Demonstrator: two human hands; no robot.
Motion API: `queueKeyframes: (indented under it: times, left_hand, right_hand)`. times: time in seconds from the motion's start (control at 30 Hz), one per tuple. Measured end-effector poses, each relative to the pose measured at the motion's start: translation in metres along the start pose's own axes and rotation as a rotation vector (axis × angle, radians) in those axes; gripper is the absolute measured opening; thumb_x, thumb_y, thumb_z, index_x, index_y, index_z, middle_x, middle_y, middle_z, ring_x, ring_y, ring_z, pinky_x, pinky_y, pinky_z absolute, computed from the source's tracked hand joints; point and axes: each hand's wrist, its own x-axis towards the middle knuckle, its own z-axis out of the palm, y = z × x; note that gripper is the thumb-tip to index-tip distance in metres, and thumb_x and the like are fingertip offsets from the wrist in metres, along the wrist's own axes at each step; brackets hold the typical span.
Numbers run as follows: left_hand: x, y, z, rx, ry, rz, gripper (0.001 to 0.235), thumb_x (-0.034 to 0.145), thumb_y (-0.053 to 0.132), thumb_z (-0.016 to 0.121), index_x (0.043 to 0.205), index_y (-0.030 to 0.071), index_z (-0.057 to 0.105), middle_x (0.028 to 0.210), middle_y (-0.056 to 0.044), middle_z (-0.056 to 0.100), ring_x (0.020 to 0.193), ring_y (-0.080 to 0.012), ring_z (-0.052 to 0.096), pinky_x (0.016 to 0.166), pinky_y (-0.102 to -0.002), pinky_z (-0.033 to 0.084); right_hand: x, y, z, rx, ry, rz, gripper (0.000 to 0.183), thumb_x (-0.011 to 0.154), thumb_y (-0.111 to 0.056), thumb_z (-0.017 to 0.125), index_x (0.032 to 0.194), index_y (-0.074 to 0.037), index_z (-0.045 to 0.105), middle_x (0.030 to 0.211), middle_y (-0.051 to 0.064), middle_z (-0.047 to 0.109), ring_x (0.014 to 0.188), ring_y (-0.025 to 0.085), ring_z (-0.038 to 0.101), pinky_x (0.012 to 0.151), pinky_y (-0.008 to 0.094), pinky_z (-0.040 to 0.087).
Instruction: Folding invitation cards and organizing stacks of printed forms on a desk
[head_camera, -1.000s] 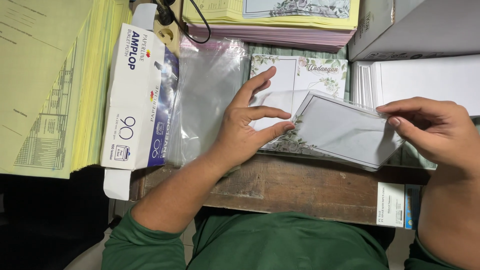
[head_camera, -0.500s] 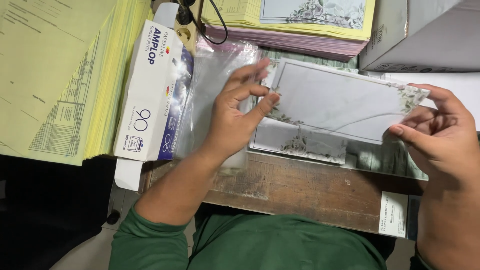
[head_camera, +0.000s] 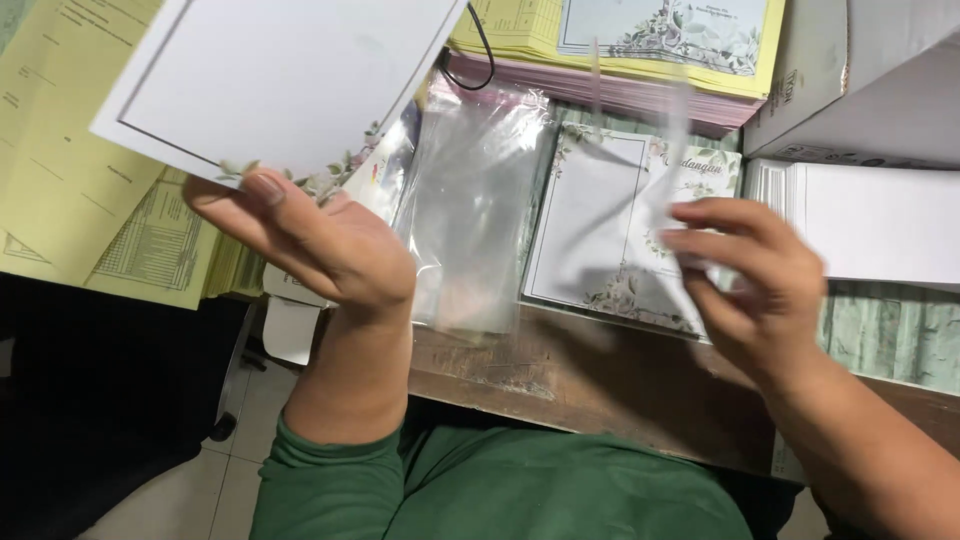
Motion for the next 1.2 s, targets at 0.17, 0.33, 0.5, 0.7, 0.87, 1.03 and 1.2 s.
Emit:
queueKeyframes:
  times: [0.17,0.33,0.5,0.7,0.87,1.03,1.2]
  left_hand:
    - [0.048,0.081,0.051,-0.205,0.042,-0.245,0.023,0.112,0.012,0.042,0.132,0.001,0.05,0.124,-0.013,0.055,0.121,-0.0211,0.056,0.116,-0.034,0.046]
    - [0.044,0.084,0.052,-0.197,0.05,-0.317,0.011,0.11,0.012,0.042,0.117,0.006,0.046,0.099,-0.002,0.04,0.093,-0.0101,0.037,0.09,-0.026,0.04]
    - [0.031,0.075,0.042,-0.254,0.049,-0.276,0.029,0.115,0.007,0.044,0.142,-0.001,0.048,0.138,-0.014,0.058,0.135,-0.0201,0.056,0.126,-0.035,0.044]
    - [0.03,0.074,0.039,-0.155,0.106,-0.141,0.032,0.112,0.005,0.044,0.143,-0.005,0.049,0.142,-0.016,0.057,0.137,-0.0245,0.056,0.128,-0.036,0.044]
    - [0.043,0.092,0.05,-0.019,0.038,-0.167,0.026,0.108,0.015,0.044,0.125,-0.004,0.05,0.115,-0.014,0.053,0.11,-0.0264,0.057,0.103,-0.038,0.052]
    - [0.045,0.104,0.052,0.037,-0.091,-0.228,0.024,0.107,0.022,0.045,0.111,-0.001,0.049,0.104,-0.01,0.047,0.096,-0.022,0.051,0.093,-0.035,0.048]
    - [0.039,0.108,0.054,0.01,-0.103,-0.26,0.028,0.107,0.021,0.046,0.121,-0.003,0.05,0.11,-0.012,0.052,0.101,-0.0232,0.053,0.096,-0.035,0.048]
  right_hand:
    - [0.025,-0.002,0.077,-0.202,-0.456,-0.325,0.032,0.101,-0.008,0.063,0.134,-0.008,0.063,0.149,0.024,0.055,0.138,0.051,0.053,0.114,0.064,0.047]
    - [0.023,0.014,0.135,-0.523,-0.634,-0.499,0.028,0.095,-0.016,0.063,0.124,-0.014,0.064,0.148,0.019,0.057,0.131,0.046,0.056,0.107,0.065,0.042]
    - [0.025,0.002,0.143,-0.571,-0.553,-0.594,0.028,0.096,-0.014,0.064,0.123,-0.016,0.061,0.141,0.017,0.062,0.124,0.04,0.062,0.103,0.059,0.048]
    - [0.028,-0.005,0.14,-0.497,-0.458,-0.796,0.014,0.102,-0.016,0.063,0.115,-0.015,0.067,0.13,0.016,0.07,0.118,0.036,0.069,0.105,0.06,0.048]
    - [0.021,-0.003,0.139,-0.582,-0.468,-0.75,0.021,0.1,-0.015,0.062,0.121,-0.014,0.065,0.131,0.015,0.069,0.118,0.034,0.069,0.103,0.057,0.049]
    - [0.016,-0.005,0.149,-0.599,-0.409,-0.62,0.02,0.096,-0.012,0.06,0.116,-0.017,0.064,0.134,0.015,0.066,0.112,0.032,0.068,0.084,0.044,0.051]
    - [0.011,-0.009,0.153,-0.51,-0.454,-0.552,0.042,0.099,-0.051,0.059,0.116,-0.013,0.064,0.129,0.018,0.068,0.103,0.032,0.066,0.079,0.044,0.05]
